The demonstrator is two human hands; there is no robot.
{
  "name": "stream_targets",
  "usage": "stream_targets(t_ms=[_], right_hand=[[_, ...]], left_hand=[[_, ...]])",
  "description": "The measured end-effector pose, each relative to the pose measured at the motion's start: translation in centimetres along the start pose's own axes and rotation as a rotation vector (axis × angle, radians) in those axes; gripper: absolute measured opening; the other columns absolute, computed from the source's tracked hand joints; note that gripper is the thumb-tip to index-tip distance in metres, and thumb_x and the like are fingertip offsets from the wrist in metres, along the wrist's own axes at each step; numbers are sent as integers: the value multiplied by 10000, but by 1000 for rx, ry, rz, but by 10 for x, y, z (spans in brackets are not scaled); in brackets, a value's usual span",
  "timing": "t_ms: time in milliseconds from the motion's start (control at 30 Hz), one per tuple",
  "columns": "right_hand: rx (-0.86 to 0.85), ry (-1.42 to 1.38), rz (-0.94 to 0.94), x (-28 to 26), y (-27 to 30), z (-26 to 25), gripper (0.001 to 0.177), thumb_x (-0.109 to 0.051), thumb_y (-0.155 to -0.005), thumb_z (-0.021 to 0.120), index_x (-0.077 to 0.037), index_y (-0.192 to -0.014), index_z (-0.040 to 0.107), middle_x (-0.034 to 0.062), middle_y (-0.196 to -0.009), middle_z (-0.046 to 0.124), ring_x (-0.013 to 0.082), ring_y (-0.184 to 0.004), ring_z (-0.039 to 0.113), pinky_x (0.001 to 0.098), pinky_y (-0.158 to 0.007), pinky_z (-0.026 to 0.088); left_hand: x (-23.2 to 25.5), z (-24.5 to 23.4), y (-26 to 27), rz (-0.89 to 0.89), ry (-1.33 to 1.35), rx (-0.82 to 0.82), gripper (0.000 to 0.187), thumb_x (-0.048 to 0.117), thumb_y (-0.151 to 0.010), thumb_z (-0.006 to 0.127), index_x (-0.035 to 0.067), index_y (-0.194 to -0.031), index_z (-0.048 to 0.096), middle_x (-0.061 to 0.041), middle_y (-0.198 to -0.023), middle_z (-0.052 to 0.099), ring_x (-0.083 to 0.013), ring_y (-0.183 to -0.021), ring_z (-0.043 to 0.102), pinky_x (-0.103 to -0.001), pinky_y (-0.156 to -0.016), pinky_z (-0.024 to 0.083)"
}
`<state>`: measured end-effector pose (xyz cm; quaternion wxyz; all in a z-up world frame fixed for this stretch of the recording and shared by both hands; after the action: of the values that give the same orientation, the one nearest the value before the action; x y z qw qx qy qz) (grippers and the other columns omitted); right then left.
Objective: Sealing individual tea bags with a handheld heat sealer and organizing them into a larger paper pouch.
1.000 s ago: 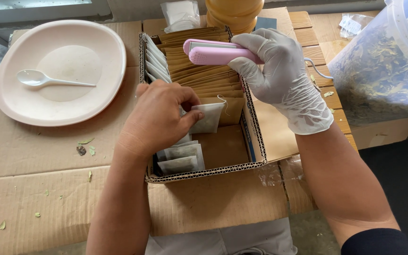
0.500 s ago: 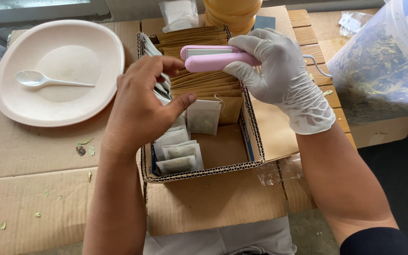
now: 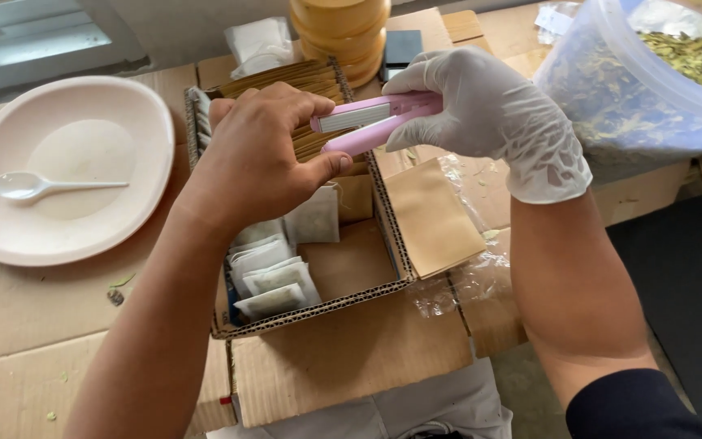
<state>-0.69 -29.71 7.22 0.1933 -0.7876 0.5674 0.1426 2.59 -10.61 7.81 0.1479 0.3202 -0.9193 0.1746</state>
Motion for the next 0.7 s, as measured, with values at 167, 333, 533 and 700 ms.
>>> stream_targets(t_ms=[167, 333, 533, 700], right_hand=[[-2, -40, 74, 22, 9, -9, 391, -405, -799, 852, -86, -909, 655, 7, -761, 519, 163, -688, 422, 318, -614, 337], [-29, -28, 206, 42, 14, -13, 478, -434, -802, 838, -122, -697, 491, -22, -648, 353, 147, -626, 299, 306, -567, 248], [-33, -35, 322, 49, 18, -17, 321, -403, -831, 815, -129, -837, 649, -23, -663, 410, 151, -638, 343, 310, -565, 287], [-197, 20, 571, 52, 24, -14, 273, -356, -772, 829, -181, -951, 719, 13, -669, 518, 180, -522, 436, 341, -511, 361]], left_hand=[[13, 18, -34, -79, -73, -149, 508, 476, -807, 733, 175, -1213, 681, -49, -1034, 668, -298, -995, 580, -477, -828, 297], [23, 40, -62, -131, -181, -251, 564, 552, -845, 704, 188, -1273, 653, -105, -1034, 638, -365, -1061, 550, -531, -880, 317], [25, 56, -80, -179, -283, -261, 522, 608, -885, 611, 187, -1193, 644, -138, -1128, 624, -405, -1131, 517, -559, -954, 291], [33, 71, -78, -204, -324, -357, 465, 608, -895, 612, 173, -1055, 647, -123, -1139, 638, -379, -1144, 495, -493, -896, 300]])
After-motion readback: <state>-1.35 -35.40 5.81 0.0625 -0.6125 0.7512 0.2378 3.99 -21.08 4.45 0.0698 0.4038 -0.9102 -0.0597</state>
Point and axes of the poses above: each hand's wrist, its own y-axis away from the middle knuckle, its own z-axis out of the palm, x = y × z, the point moved 6 cm from there along -y, towards the middle knuckle
